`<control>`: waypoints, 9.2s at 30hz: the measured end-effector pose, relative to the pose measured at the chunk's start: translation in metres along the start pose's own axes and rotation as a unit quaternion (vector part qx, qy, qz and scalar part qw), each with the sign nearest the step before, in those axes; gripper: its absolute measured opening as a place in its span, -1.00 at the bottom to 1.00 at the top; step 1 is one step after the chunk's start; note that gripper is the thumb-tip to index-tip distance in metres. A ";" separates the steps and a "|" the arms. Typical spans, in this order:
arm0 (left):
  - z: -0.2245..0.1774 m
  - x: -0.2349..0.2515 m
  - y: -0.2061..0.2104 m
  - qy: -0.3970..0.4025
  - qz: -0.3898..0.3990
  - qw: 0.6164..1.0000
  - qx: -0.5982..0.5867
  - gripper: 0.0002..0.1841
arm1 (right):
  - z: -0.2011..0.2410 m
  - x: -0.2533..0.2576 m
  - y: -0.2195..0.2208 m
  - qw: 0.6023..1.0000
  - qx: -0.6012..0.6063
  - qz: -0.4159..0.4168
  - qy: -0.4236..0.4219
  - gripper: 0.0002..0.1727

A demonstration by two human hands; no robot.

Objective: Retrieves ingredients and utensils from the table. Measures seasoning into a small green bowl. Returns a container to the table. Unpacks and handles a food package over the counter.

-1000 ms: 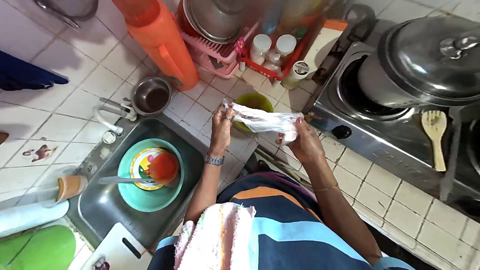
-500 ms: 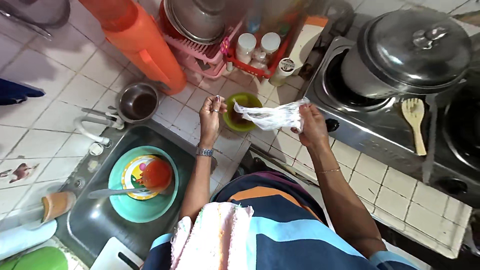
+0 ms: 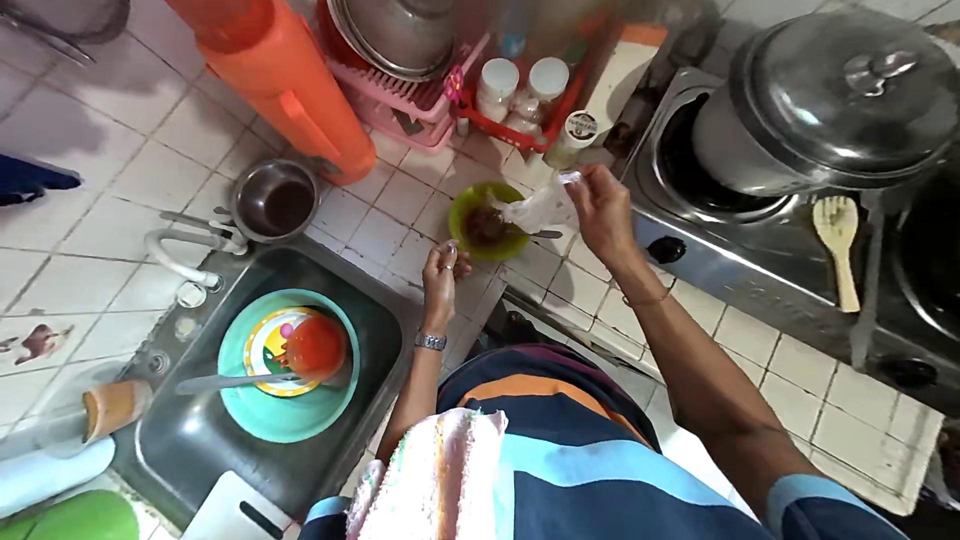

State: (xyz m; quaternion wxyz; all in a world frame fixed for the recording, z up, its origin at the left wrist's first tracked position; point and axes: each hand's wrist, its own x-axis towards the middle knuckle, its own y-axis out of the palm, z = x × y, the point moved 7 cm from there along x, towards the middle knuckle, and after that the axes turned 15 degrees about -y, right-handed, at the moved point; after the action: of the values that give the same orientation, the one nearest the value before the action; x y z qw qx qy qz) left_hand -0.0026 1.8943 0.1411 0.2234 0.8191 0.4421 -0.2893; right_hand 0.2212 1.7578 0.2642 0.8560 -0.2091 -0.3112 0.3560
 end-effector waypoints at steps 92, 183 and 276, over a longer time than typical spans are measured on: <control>0.029 0.005 0.139 -0.240 0.204 0.907 -0.280 -0.70 | -0.005 -0.009 0.021 1.000 0.019 -0.016 -0.013 -0.70; 0.040 -0.005 0.125 -0.204 0.293 0.915 -0.190 -0.61 | 0.011 -0.007 0.030 0.993 -0.046 0.041 -0.100 -0.73; -0.082 0.032 0.074 0.409 0.094 0.851 0.315 -0.80 | -0.026 0.017 -0.011 0.965 0.259 0.046 0.014 -0.85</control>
State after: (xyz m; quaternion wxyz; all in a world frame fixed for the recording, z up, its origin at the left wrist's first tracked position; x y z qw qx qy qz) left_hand 0.0977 1.9263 0.1880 -0.2214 0.9275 0.2997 -0.0295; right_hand 0.2534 1.7593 0.2583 0.8679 0.0008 -0.1862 0.4605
